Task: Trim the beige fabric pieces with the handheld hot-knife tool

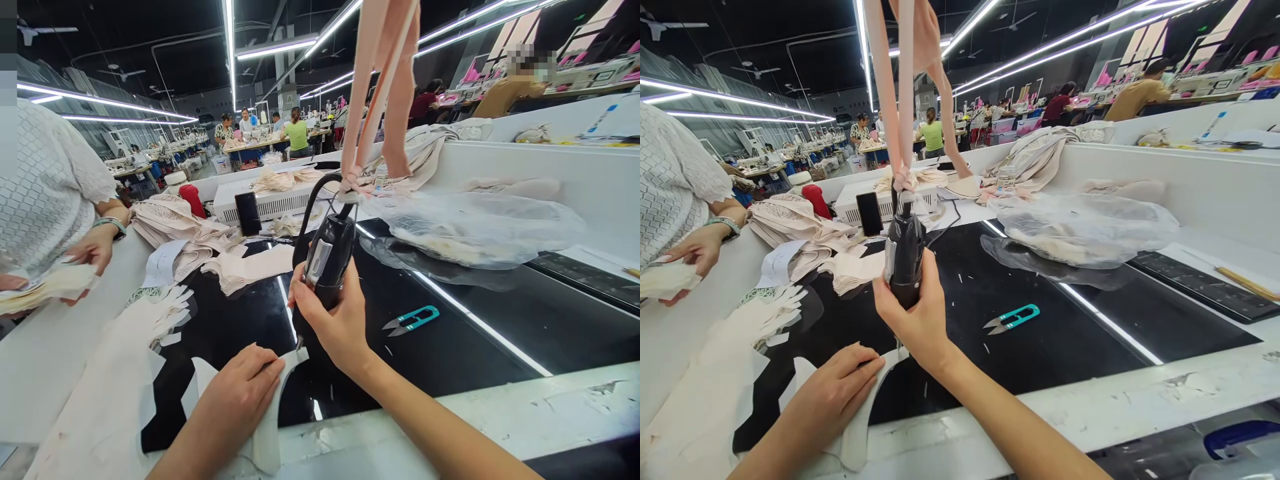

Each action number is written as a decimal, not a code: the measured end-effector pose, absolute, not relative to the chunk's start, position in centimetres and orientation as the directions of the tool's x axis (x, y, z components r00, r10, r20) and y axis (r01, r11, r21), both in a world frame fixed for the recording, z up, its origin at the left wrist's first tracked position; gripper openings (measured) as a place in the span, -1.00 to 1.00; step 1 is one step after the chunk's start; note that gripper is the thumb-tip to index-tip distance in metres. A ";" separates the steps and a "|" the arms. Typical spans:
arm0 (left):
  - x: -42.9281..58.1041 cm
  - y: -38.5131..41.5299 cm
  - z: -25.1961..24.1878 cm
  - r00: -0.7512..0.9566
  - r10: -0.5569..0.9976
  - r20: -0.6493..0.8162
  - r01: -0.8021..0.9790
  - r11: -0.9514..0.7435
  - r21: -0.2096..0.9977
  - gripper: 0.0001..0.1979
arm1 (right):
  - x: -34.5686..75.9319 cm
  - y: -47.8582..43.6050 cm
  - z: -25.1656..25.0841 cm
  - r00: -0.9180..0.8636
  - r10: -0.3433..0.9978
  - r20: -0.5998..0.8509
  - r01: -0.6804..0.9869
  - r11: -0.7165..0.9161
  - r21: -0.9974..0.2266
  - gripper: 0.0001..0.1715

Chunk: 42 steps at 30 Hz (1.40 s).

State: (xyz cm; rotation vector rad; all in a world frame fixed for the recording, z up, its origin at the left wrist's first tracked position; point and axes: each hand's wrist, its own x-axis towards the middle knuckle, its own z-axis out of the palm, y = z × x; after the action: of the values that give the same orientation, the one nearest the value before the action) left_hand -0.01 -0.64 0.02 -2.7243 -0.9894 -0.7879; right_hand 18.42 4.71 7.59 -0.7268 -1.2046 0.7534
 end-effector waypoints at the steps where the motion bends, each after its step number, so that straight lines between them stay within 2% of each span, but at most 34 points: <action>1: 0.0 -0.6 0.0 0.645 0.561 0.519 0.631 -0.774 0.052 -0.69 | 18.4 4.6 7.7 0.187 0.827 0.530 -0.128 0.556 -0.822 -0.72; 12: -0.1 -0.8 0.3 0.644 0.577 0.503 0.617 -0.780 0.104 -0.70 | 17.9 3.1 7.6 0.138 0.842 0.522 -0.220 0.540 -0.812 -0.71; 30: -0.1 -0.7 0.5 0.634 0.578 0.513 0.623 -0.776 0.103 -0.68 | 19.0 3.3 7.4 0.187 0.838 0.512 -0.163 0.540 -0.825 -0.71; 35: 0.1 -0.6 0.8 0.661 0.566 0.492 0.624 -0.779 0.058 -0.67 | 18.8 3.3 7.5 0.176 0.833 0.524 -0.142 0.548 -0.824 -0.73; 40: -0.1 -1.8 0.9 0.624 0.561 0.544 0.691 -0.721 -0.048 -0.70 | 18.9 3.1 7.7 0.177 0.840 0.514 -0.121 0.536 -0.835 -0.71; 42: -0.5 -2.8 0.6 0.605 0.600 0.524 0.717 -0.696 -0.031 -0.74 | 19.1 2.8 7.7 0.174 0.843 0.509 -0.121 0.531 -0.839 -0.69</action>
State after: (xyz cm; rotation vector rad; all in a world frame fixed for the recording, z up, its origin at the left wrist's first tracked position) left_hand -0.55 -2.79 0.64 -2.5938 -1.0837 -0.7158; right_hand 19.06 2.83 7.74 -0.7494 -1.2058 0.7819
